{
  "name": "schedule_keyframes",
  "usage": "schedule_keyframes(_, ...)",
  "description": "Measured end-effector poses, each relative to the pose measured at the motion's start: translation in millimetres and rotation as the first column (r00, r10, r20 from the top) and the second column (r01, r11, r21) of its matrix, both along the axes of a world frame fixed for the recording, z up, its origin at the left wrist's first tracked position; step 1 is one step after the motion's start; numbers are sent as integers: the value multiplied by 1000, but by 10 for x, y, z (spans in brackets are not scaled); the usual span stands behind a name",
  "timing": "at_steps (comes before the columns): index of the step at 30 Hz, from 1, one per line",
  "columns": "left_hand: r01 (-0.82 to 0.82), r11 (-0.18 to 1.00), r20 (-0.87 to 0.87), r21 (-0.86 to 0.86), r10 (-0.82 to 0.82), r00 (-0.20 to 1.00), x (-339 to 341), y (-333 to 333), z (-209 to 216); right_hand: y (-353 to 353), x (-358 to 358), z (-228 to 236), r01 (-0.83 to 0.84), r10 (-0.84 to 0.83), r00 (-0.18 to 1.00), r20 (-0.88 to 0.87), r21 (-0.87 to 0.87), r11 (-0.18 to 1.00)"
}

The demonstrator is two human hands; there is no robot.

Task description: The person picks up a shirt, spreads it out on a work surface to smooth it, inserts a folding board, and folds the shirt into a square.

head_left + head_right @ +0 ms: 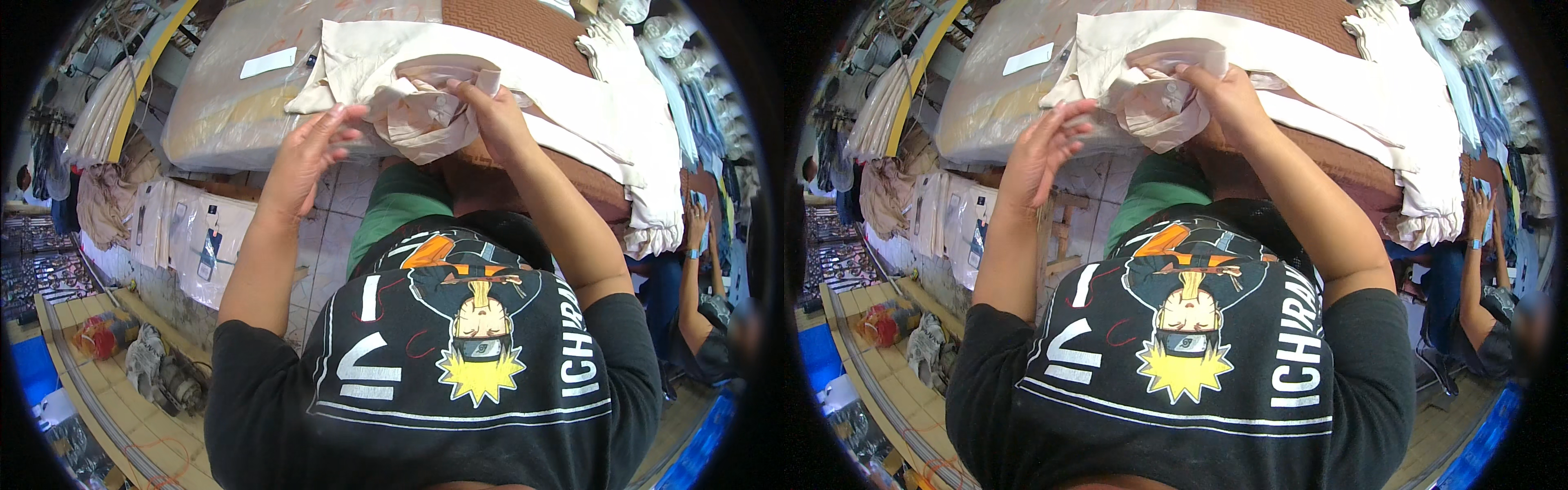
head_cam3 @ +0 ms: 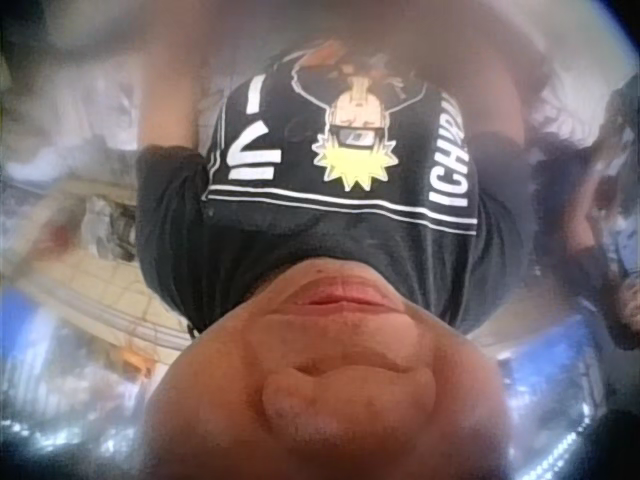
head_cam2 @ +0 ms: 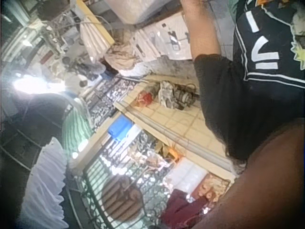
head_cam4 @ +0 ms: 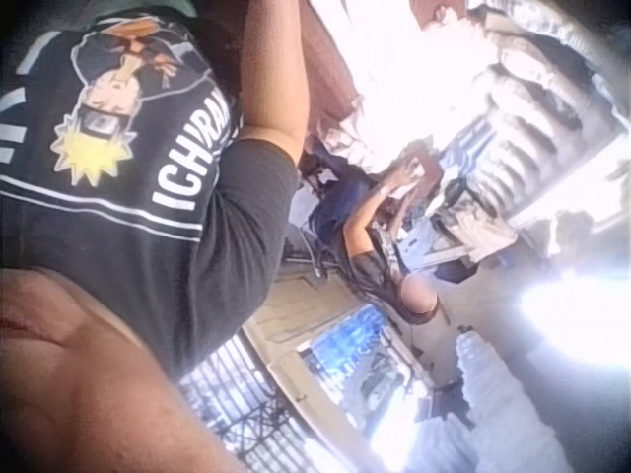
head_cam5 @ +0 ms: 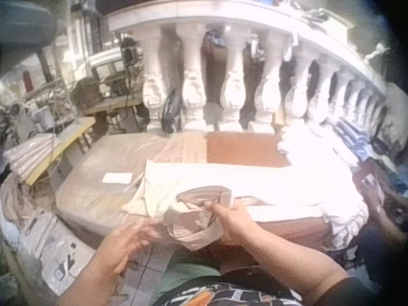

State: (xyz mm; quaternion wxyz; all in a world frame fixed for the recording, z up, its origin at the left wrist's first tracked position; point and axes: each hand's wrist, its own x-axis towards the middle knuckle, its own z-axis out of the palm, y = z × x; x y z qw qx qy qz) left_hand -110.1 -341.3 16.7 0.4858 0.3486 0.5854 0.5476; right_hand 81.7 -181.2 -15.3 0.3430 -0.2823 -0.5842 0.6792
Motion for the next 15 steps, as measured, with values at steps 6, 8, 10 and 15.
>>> schedule_keyframes(6, 138, 896, -669, 421, 204, 714, -8, 533, -88, 4, 17, 98, 3, -18, 997, -75, -189, 982)
schedule_keyframes(8, 358, 797, -833, 486, 300, 464, 44, 721, -95, 15, 35, 143, -16, -4, 995, -95, -206, 978)
schedule_keyframes(10, 392, 831, -896, 394, 253, 365, 21, 855, -115, 36, 75, 196, -38, 12, 993, -115, -227, 973)
schedule_keyframes(15, 410, 870, -894, 275, 74, 443, -182, 1048, 42, 175, 165, 164, 187, -192, 981, 9, 186, 965)
